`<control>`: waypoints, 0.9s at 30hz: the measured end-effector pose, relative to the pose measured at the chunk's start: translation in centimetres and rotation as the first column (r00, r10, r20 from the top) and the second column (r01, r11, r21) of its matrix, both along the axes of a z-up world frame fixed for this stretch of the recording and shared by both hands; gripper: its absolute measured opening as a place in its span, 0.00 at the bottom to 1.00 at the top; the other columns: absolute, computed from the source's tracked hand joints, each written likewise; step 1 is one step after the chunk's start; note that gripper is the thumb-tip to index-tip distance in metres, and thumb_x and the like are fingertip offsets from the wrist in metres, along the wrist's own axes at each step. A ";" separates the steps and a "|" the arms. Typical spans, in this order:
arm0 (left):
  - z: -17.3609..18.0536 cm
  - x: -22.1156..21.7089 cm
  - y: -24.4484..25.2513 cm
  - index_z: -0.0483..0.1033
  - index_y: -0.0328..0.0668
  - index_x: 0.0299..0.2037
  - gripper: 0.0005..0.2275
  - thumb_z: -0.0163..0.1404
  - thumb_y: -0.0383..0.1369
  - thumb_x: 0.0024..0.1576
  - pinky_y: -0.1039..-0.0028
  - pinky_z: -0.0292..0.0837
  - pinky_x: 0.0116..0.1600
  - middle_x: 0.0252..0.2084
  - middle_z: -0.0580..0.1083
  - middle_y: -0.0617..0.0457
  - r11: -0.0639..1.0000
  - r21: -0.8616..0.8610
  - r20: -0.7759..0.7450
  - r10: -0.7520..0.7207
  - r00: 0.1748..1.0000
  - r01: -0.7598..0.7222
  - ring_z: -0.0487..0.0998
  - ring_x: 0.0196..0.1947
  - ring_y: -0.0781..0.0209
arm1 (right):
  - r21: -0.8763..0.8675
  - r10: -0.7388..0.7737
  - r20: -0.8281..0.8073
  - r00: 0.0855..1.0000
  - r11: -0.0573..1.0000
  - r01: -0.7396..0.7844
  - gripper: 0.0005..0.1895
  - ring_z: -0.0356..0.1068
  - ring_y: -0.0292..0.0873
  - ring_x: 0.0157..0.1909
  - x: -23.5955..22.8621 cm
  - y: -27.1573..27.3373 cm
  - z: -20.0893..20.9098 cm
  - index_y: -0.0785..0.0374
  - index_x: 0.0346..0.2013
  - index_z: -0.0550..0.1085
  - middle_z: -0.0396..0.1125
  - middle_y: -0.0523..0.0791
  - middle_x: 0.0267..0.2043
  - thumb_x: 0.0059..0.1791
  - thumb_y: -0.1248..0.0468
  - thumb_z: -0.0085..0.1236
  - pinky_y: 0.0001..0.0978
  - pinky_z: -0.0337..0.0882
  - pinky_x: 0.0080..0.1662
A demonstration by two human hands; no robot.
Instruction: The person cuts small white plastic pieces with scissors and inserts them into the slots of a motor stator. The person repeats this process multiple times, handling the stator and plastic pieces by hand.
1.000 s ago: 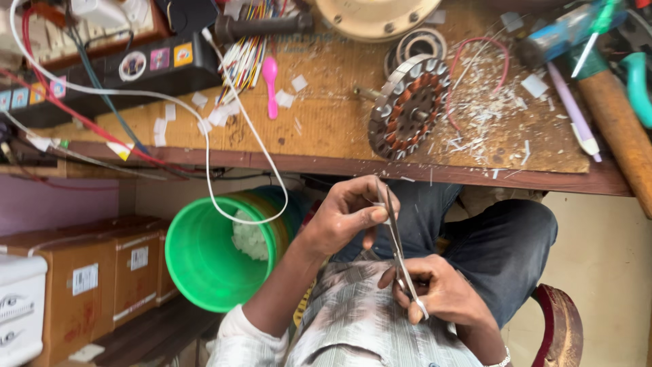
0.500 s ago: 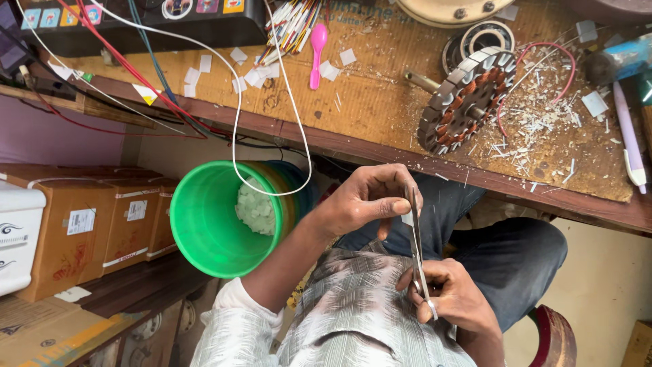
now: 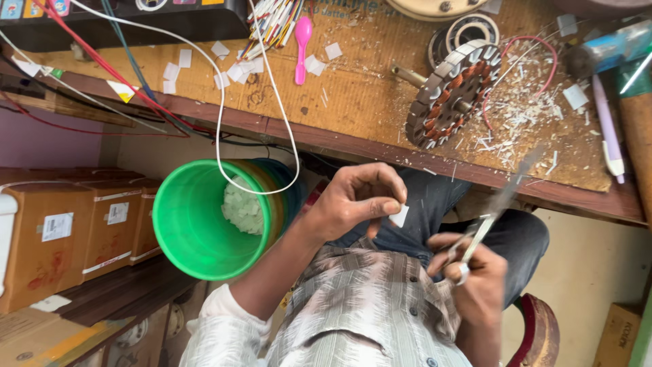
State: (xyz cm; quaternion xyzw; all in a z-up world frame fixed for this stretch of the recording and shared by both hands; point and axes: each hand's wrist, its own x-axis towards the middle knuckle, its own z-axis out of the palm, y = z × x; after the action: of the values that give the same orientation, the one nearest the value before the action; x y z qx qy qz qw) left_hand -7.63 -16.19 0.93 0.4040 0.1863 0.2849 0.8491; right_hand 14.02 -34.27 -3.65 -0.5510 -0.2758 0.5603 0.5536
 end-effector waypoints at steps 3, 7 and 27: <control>0.1 0.0 -0.4 0.76 0.32 0.46 0.06 0.56 0.26 0.64 0.83 0.71 0.27 0.36 0.76 0.53 0.999 -0.054 -0.077 -0.010 0.997 0.006 0.78 0.30 0.69 | -0.038 -0.050 0.433 0.900 0.997 0.074 0.27 0.77 0.39 0.40 3.4 1.3 3.0 0.75 0.59 0.74 0.76 0.50 0.39 0.48 0.62 0.64 0.25 0.75 0.44; 0.6 0.8 -1.0 0.74 0.35 0.47 0.08 0.56 0.24 0.60 0.82 0.72 0.28 0.35 0.75 0.54 0.998 -0.066 -0.145 0.003 0.989 -0.013 0.76 0.33 0.72 | -0.281 0.132 0.815 0.565 0.942 0.186 0.32 0.77 0.46 0.41 8.0 3.8 8.1 0.65 0.63 0.69 0.76 0.54 0.40 0.46 0.64 0.68 0.35 0.74 0.44; 2.1 5.7 -2.4 0.78 0.31 0.44 0.07 0.56 0.18 0.57 0.81 0.79 0.31 0.42 0.75 0.51 0.974 0.200 -0.242 -0.059 0.969 0.109 0.79 0.36 0.69 | -0.037 0.069 0.275 0.959 0.997 -0.061 0.17 0.79 0.46 0.44 3.4 2.4 3.9 0.62 0.47 0.81 0.79 0.49 0.42 0.43 0.70 0.70 0.36 0.79 0.48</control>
State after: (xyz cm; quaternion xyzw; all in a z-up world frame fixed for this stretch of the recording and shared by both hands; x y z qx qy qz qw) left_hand -1.95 -18.55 3.05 0.5304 0.2362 0.2169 0.7847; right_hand 17.42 -31.86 0.28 -0.6221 -0.3604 0.4996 0.4833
